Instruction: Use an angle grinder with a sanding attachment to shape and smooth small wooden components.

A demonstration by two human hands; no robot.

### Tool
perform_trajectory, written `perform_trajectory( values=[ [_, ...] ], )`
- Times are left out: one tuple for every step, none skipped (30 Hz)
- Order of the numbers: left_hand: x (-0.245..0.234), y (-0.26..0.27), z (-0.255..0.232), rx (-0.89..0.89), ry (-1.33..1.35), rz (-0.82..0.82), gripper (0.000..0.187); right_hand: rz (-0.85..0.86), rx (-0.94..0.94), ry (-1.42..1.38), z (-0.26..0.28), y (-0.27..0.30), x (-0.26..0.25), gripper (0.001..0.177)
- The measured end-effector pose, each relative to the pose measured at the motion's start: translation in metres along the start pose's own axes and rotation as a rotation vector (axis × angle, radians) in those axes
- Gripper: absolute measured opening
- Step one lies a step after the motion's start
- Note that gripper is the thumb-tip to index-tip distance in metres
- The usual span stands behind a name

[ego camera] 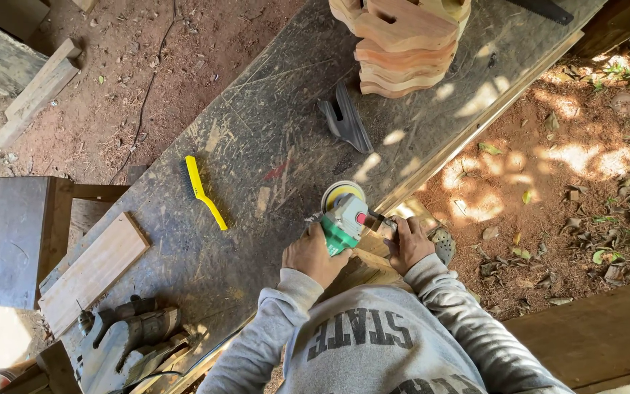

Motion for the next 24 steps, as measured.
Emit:
perform_trajectory(
  values=[
    [-0.005, 0.004, 0.0, -0.02, 0.087, -0.006, 0.07, -0.01, -0.006, -0.023, 0.001, 0.0, 0.0, 0.066],
    [-0.01, 0.008, 0.001, -0.043, 0.175, -0.014, 0.068, -0.02, -0.015, -0.046, 0.002, -0.001, 0.001, 0.065],
    [-0.01, 0.006, 0.003, -0.046, 0.175, -0.017, 0.068, -0.019, -0.019, -0.048, 0.005, -0.002, 0.0, 0.065],
    [-0.005, 0.005, 0.005, -0.076, 0.192, 0.037, 0.063, -0.032, -0.028, -0.065, 0.006, -0.001, -0.003, 0.062],
    [0.001, 0.004, 0.007, -0.107, 0.208, 0.09, 0.058, -0.045, -0.036, -0.082, 0.008, -0.001, -0.006, 0.058],
    [0.003, 0.002, 0.006, -0.108, 0.21, 0.091, 0.058, -0.043, -0.038, -0.081, 0.007, -0.001, -0.004, 0.058],
    [0.007, 0.001, 0.005, -0.119, 0.219, 0.12, 0.058, -0.053, -0.042, -0.093, 0.007, -0.002, -0.004, 0.057],
    [0.011, 0.0, 0.005, -0.129, 0.226, 0.15, 0.058, -0.063, -0.044, -0.105, 0.006, -0.001, -0.004, 0.056],
    [0.011, 0.0, 0.005, -0.13, 0.227, 0.151, 0.058, -0.061, -0.043, -0.105, 0.007, -0.002, -0.003, 0.056],
    [0.012, -0.001, 0.005, -0.144, 0.237, 0.166, 0.059, -0.069, -0.056, -0.128, 0.009, -0.003, -0.003, 0.055],
    [0.012, -0.002, 0.005, -0.158, 0.247, 0.181, 0.059, -0.076, -0.069, -0.151, 0.01, -0.004, -0.004, 0.054],
    [0.014, -0.005, 0.008, -0.155, 0.245, 0.182, 0.059, -0.079, -0.067, -0.151, 0.008, -0.005, -0.003, 0.054],
    [0.017, -0.008, 0.012, -0.173, 0.283, 0.188, 0.062, -0.091, -0.088, -0.214, 0.008, -0.006, -0.004, 0.053],
    [0.02, -0.011, 0.015, -0.19, 0.321, 0.194, 0.064, -0.103, -0.109, -0.277, 0.008, -0.007, -0.005, 0.052],
    [0.012, -0.009, 0.015, -0.187, 0.319, 0.195, 0.064, -0.106, -0.108, -0.276, 0.006, -0.006, -0.008, 0.052],
    [0.004, -0.009, 0.015, -0.196, 0.404, 0.194, 0.068, -0.148, -0.176, -0.304, 0.009, -0.007, -0.015, 0.049],
    [-0.005, -0.009, 0.015, -0.206, 0.489, 0.194, 0.071, -0.189, -0.245, -0.331, 0.012, -0.007, -0.022, 0.046],
    [-0.012, -0.004, 0.017, -0.2, 0.489, 0.192, 0.071, -0.194, -0.246, -0.328, 0.015, -0.01, -0.026, 0.046],
    [-0.019, 0.0, 0.021, -0.22, 0.51, 0.177, 0.076, -0.245, -0.293, -0.481, 0.02, -0.01, -0.035, 0.047],
    [-0.023, 0.006, 0.023, -0.24, 0.539, 0.166, 0.081, -0.29, -0.34, -0.628, 0.022, -0.009, -0.045, 0.048],
    [-0.031, 0.013, 0.023, -0.236, 0.547, 0.168, 0.081, -0.288, -0.341, -0.62, 0.038, -0.008, -0.069, 0.048],
    [-0.041, 0.019, 0.022, -0.233, 0.612, 0.134, 0.08, -0.272, -0.331, -0.69, 0.051, -0.012, -0.094, 0.04],
    [-0.052, 0.024, 0.022, -0.231, 0.677, 0.1, 0.079, -0.254, -0.32, -0.76, 0.066, -0.015, -0.118, 0.032],
    [-0.053, 0.025, 0.027, -0.222, 0.691, 0.092, 0.079, -0.255, -0.333, -0.747, 0.063, -0.018, -0.113, 0.032]
  ],
)
Point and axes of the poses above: each hand's wrist, its own y-axis away from the middle knuckle, its own x-axis out of the palm, z = x × y, the point moved 7 cm from there along -y, towards the middle knuckle, and after that the axes turned 3 degrees about -y, right-handed, at the moved point
